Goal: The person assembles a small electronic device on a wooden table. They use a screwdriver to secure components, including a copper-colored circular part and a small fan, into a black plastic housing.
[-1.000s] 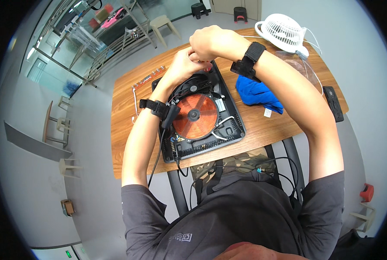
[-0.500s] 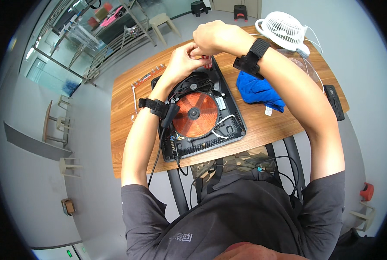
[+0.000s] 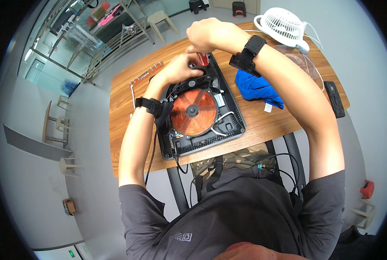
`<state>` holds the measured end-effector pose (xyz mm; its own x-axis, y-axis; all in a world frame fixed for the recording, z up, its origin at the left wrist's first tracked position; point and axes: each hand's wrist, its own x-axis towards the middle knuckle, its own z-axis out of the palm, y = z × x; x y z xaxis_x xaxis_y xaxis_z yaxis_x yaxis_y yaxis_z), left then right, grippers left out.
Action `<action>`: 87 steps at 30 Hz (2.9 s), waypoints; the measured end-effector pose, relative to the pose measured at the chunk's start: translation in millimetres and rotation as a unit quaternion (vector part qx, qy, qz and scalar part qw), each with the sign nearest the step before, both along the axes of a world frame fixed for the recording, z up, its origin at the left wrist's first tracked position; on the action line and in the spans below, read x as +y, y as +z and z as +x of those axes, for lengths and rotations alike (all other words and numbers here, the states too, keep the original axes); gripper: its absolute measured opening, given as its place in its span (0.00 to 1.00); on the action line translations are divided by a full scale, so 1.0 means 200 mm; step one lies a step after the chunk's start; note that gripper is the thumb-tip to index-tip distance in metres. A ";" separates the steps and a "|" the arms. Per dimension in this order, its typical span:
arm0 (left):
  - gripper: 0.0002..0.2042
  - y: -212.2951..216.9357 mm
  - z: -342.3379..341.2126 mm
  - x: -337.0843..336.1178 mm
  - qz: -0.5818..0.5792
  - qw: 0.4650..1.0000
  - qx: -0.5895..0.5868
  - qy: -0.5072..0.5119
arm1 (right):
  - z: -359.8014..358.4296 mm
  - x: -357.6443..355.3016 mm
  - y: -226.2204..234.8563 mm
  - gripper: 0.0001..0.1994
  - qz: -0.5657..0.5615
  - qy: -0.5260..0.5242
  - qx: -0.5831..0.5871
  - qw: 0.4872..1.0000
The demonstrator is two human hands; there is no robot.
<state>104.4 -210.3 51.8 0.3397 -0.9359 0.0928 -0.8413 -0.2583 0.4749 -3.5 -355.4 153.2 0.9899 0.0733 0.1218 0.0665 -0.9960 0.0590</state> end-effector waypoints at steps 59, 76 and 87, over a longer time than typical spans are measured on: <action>0.10 0.03 -0.05 -0.07 -0.111 0.982 0.118 0.094 | 0.00 -0.15 0.03 0.27 -0.010 0.088 0.082 0.993; 0.14 0.08 -0.13 -0.10 -0.182 0.953 0.229 0.084 | 0.01 -0.14 -0.03 0.23 0.024 0.070 0.051 0.996; 0.12 0.07 -0.12 -0.14 -0.156 0.972 0.178 0.019 | -0.03 -0.17 -0.03 0.22 -0.016 -0.028 0.081 0.996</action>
<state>80.3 -238.9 65.3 0.4352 -0.8678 0.2399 -0.6027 -0.0828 0.7937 -10.1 -388.5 147.5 0.9990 0.0195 -0.0410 0.0228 -0.9963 0.0832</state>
